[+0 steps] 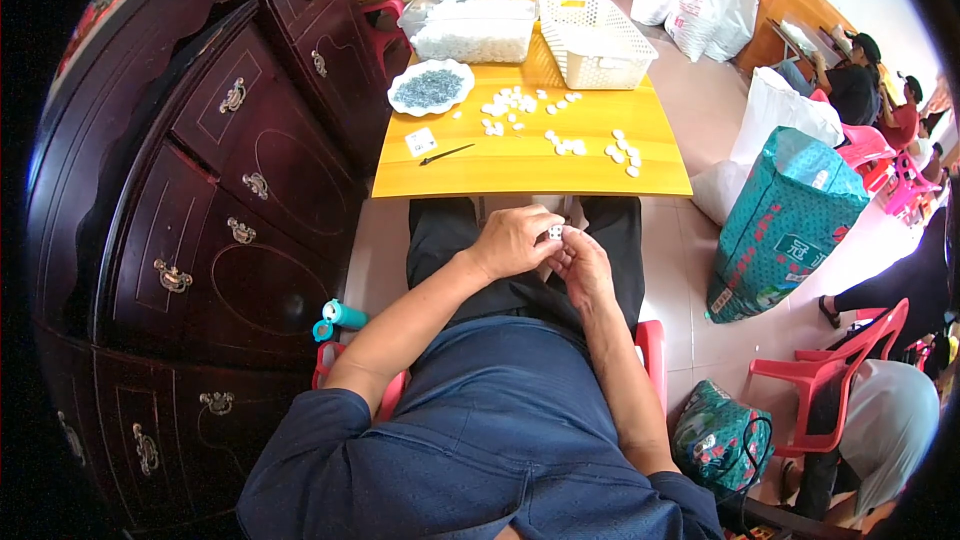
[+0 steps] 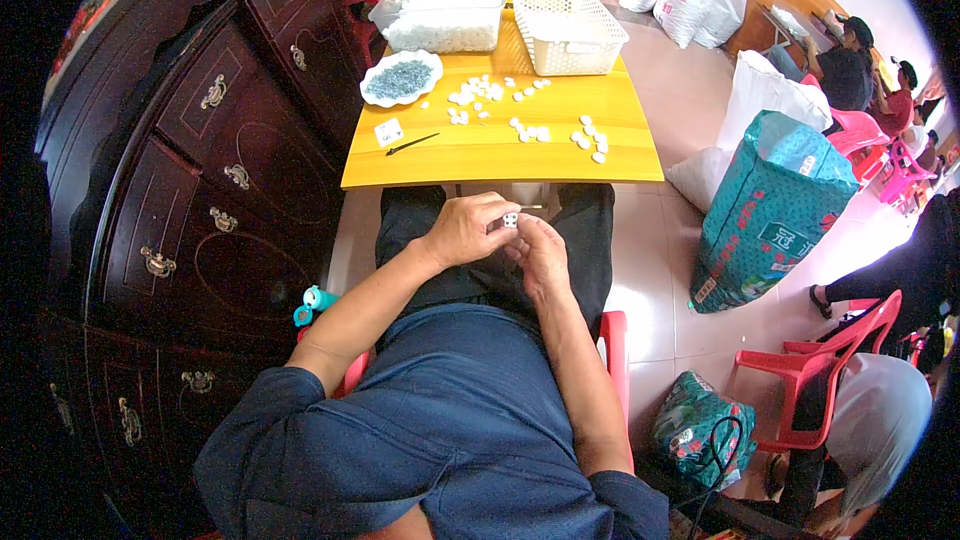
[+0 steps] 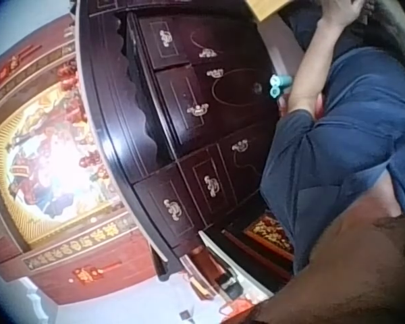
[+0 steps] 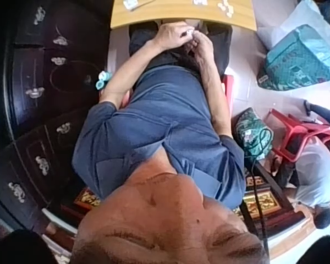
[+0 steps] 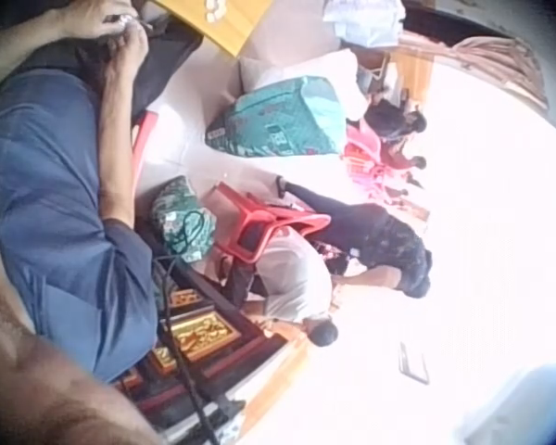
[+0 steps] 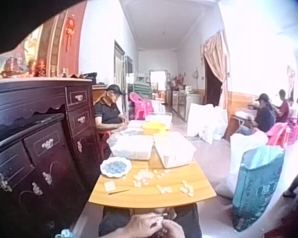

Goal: The recorder is assembling small white plastic components by hand on a table.

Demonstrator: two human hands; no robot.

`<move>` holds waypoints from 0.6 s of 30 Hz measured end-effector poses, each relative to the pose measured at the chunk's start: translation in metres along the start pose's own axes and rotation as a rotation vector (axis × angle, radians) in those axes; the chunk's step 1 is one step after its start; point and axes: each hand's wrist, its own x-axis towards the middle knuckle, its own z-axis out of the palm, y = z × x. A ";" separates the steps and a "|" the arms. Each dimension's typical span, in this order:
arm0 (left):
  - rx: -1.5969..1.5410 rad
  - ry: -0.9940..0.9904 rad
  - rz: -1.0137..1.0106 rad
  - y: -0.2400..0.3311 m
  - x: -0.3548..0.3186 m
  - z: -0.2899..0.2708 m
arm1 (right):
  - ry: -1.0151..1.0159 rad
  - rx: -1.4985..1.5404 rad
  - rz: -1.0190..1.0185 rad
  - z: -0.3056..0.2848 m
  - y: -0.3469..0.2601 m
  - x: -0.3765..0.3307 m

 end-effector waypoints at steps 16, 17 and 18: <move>-0.012 -0.077 -0.003 -0.005 0.000 0.004 | -0.018 -0.116 -0.077 -0.003 0.003 0.005; -0.017 -0.069 0.000 -0.006 0.000 0.004 | -0.019 -0.115 -0.077 -0.001 0.004 0.005; -0.016 -0.069 0.000 -0.006 0.000 0.003 | 0.019 -0.108 -0.101 0.002 0.006 0.004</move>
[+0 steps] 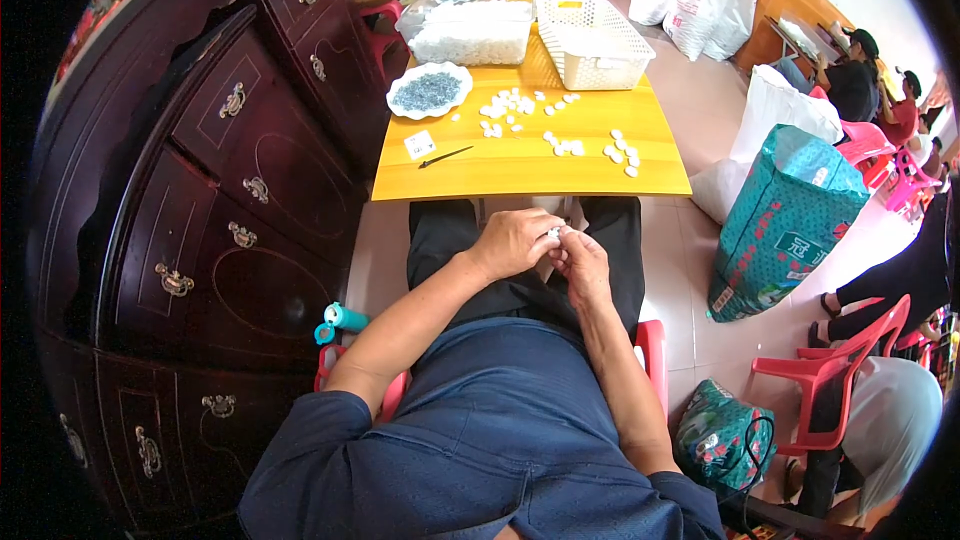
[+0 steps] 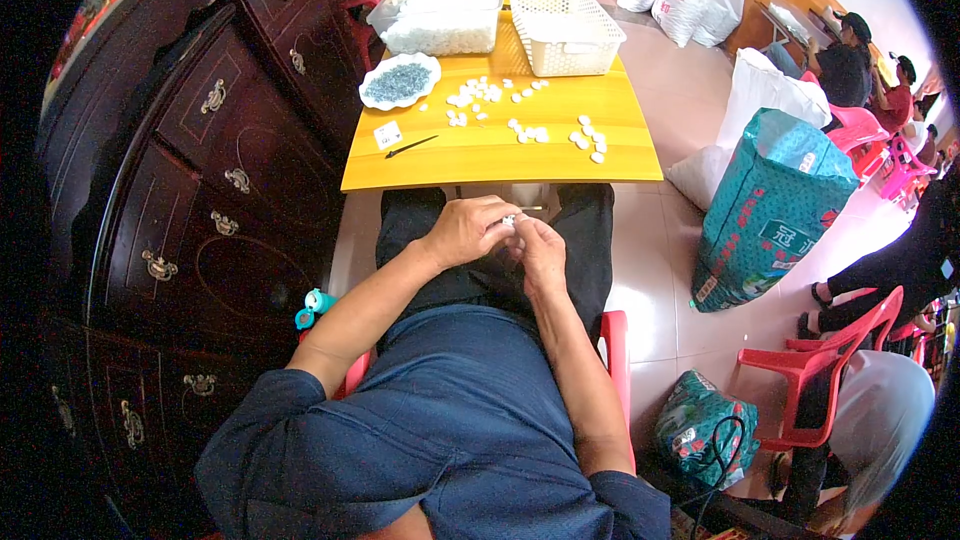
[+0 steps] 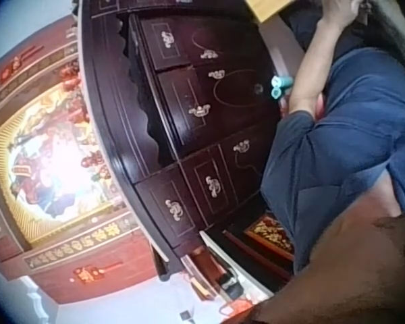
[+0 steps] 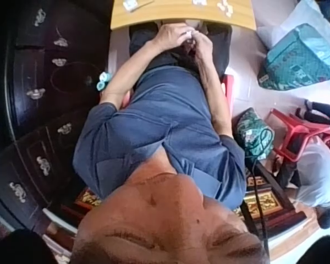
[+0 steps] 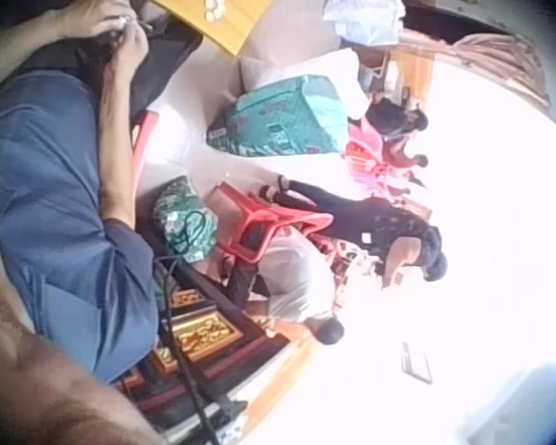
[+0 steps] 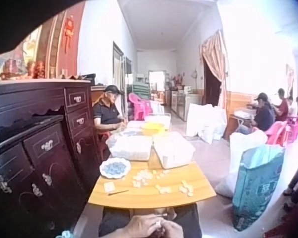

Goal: The recorder is assembling small white plastic components by hand on a table.

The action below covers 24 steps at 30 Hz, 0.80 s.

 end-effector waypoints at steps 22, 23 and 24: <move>-0.132 0.077 -0.046 0.007 0.000 -0.001 | 0.048 -0.067 -0.165 0.001 0.003 -0.001; -0.136 0.089 -0.041 0.005 -0.001 0.001 | 0.048 -0.065 -0.165 0.004 0.003 -0.003; -0.135 0.086 -0.041 0.002 -0.002 0.002 | 0.061 -0.082 -0.170 0.007 0.004 -0.004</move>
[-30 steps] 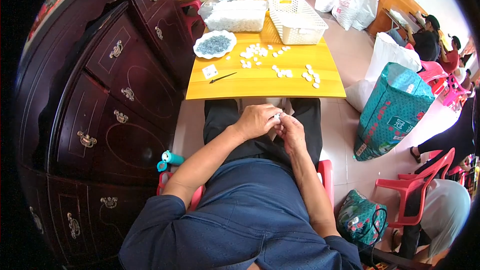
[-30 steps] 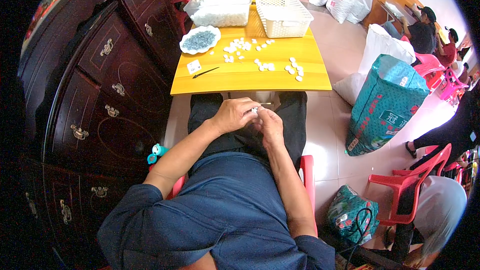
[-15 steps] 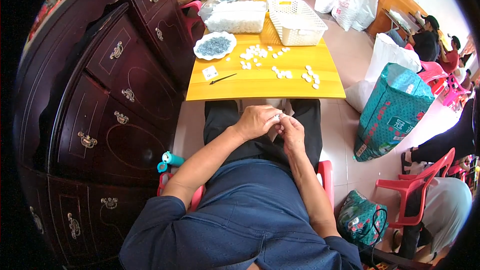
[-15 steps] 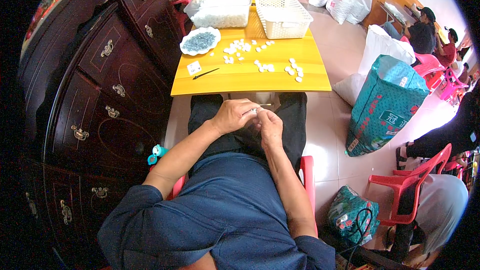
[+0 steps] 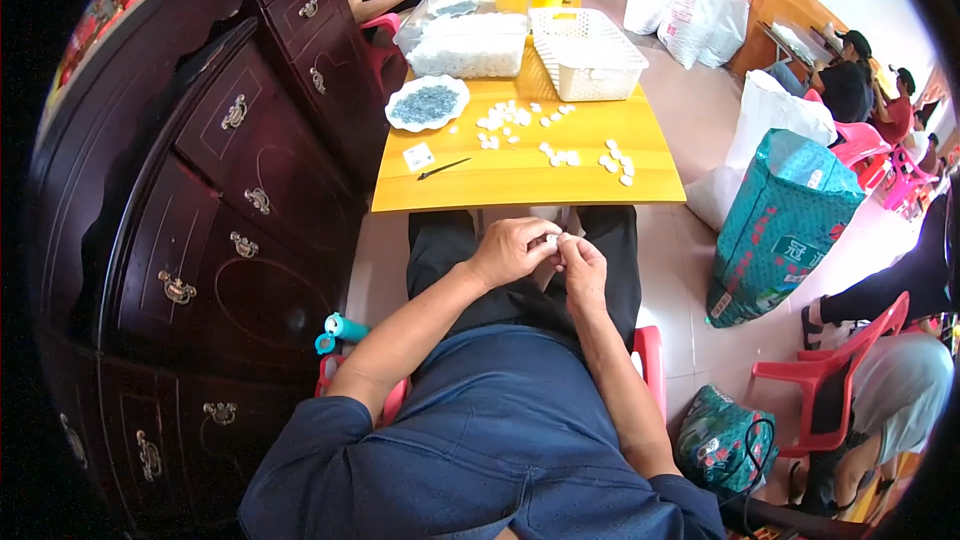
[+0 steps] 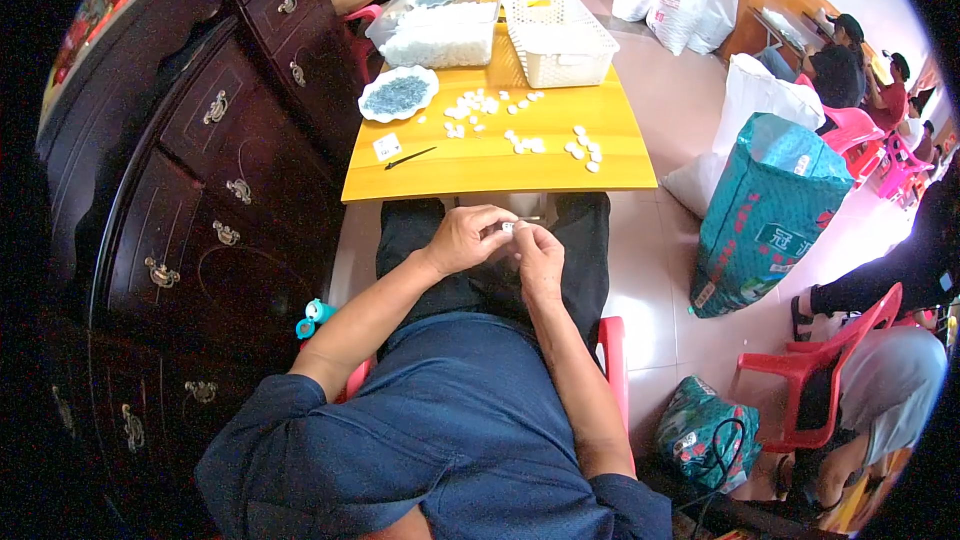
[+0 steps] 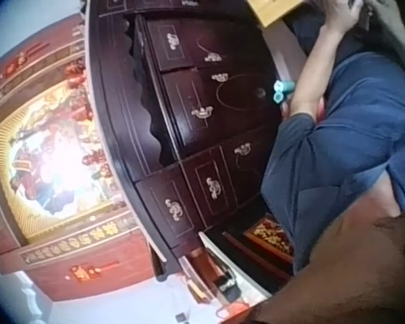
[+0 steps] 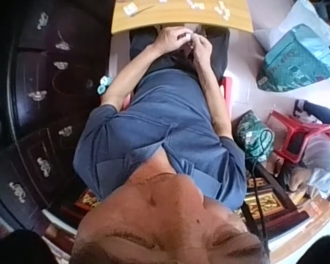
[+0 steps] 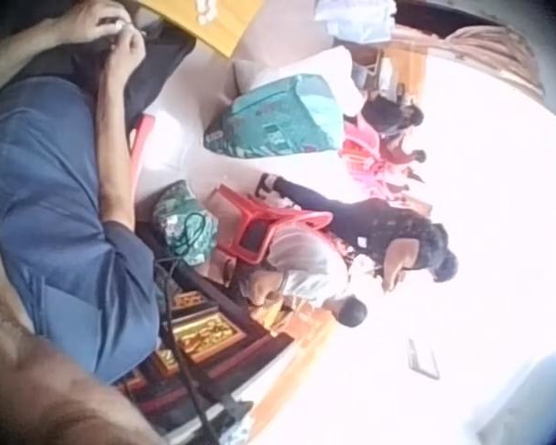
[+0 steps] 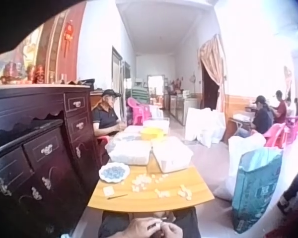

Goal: The recorder is assembling small white plastic components by hand on a table.

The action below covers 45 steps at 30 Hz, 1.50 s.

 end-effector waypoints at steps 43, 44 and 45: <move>0.181 -0.039 -0.192 -0.112 0.128 -0.018 | 0.024 0.108 0.505 -0.051 0.025 0.041; 0.179 -0.041 -0.190 -0.116 0.131 -0.017 | 0.022 0.112 0.501 -0.051 0.025 0.041; 0.170 -0.047 -0.178 -0.120 0.133 -0.014 | 0.025 0.112 0.499 -0.052 0.025 0.041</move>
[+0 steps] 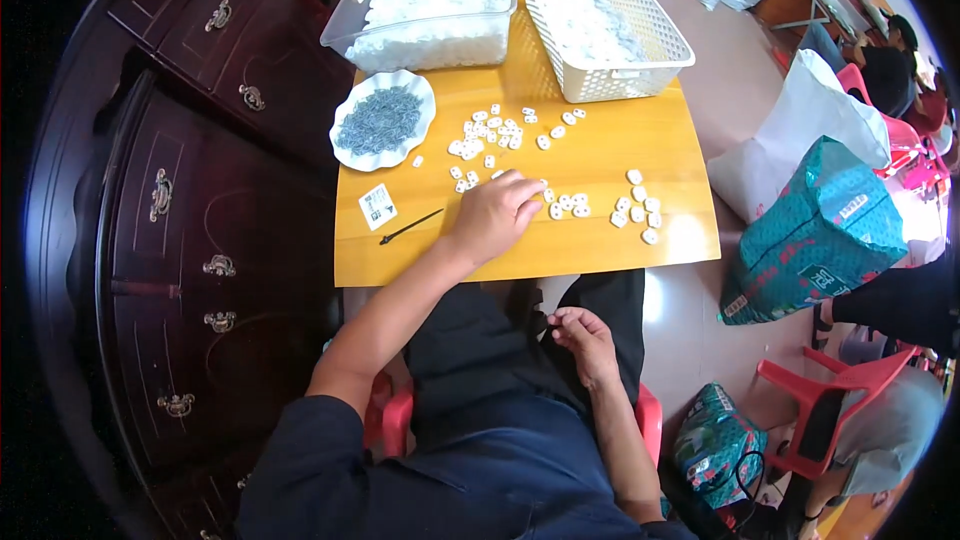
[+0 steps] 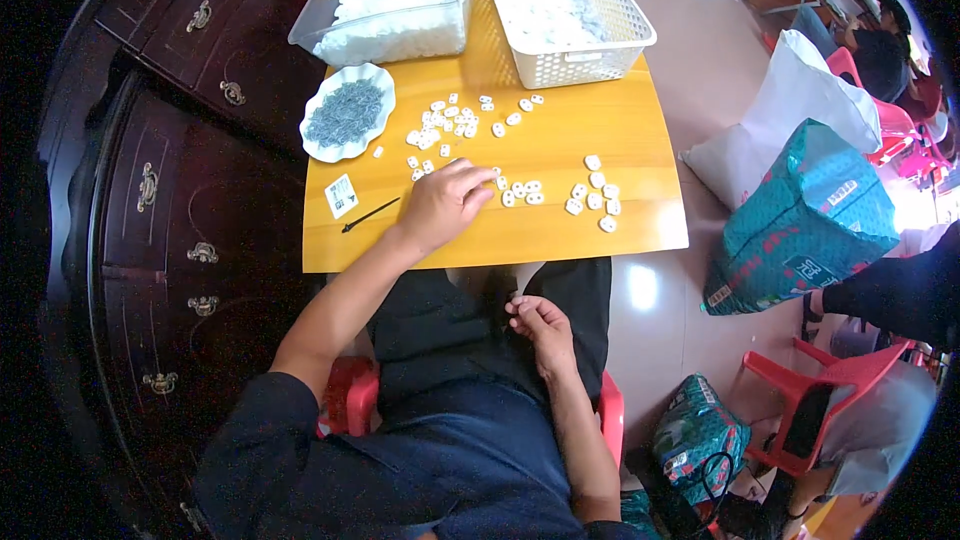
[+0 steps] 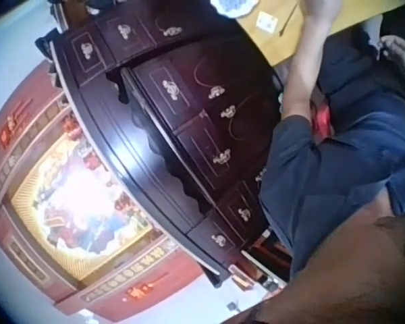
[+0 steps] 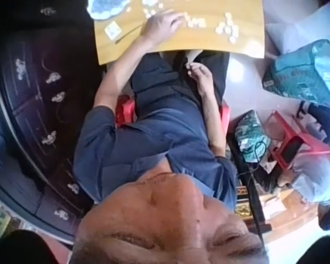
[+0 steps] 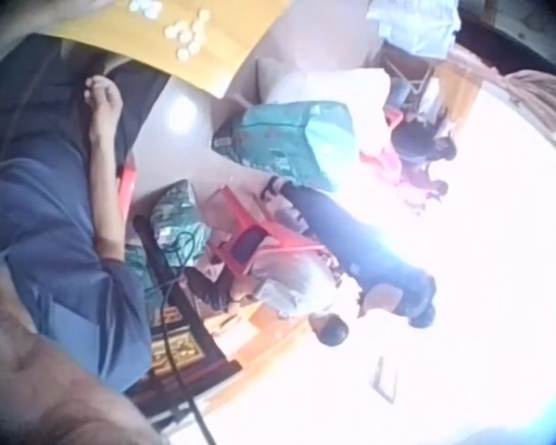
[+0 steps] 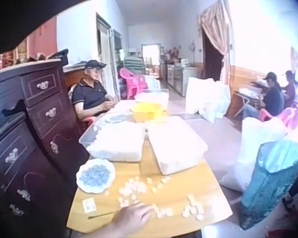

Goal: The recorder is assembling small white plastic components by hand on a table.

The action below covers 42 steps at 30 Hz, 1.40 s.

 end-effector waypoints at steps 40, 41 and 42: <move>0.154 -0.155 -0.014 -0.003 -0.004 0.004 | 0.354 -1.652 -1.063 0.117 -0.140 0.106; 0.155 -0.148 -0.009 -0.002 -0.005 0.003 | 0.357 -1.654 -1.072 0.117 -0.139 0.106; 0.163 -0.141 -0.001 -0.002 -0.007 0.002 | 0.354 -1.665 -1.077 0.118 -0.137 0.106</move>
